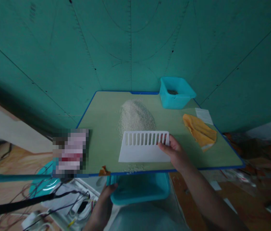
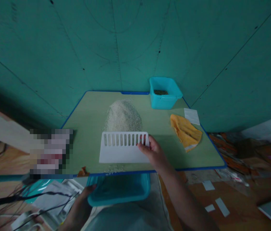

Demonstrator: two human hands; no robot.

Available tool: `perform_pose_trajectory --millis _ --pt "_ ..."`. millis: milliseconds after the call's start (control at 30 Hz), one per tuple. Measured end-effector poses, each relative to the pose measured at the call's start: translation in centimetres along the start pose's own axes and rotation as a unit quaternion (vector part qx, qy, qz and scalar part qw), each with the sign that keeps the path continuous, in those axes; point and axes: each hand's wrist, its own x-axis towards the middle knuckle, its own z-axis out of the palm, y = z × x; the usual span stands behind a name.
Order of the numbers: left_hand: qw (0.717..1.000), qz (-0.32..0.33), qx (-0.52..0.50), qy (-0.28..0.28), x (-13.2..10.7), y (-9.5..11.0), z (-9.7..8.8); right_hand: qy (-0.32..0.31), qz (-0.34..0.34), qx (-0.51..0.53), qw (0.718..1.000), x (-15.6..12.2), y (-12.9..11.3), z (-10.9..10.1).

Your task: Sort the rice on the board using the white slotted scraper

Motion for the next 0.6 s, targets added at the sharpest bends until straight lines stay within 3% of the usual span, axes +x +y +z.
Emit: perform_pose_trajectory --millis 333,600 --pt "1.0 0.011 -0.004 0.016 -0.1 0.5 0.6 0.007 0.009 -0.01 1.0 0.2 -0.2 0.3" --pt "1.0 0.025 -0.004 -0.006 0.5 -0.1 -0.7 -0.02 0.001 -0.052 0.998 -0.5 0.4 0.7"
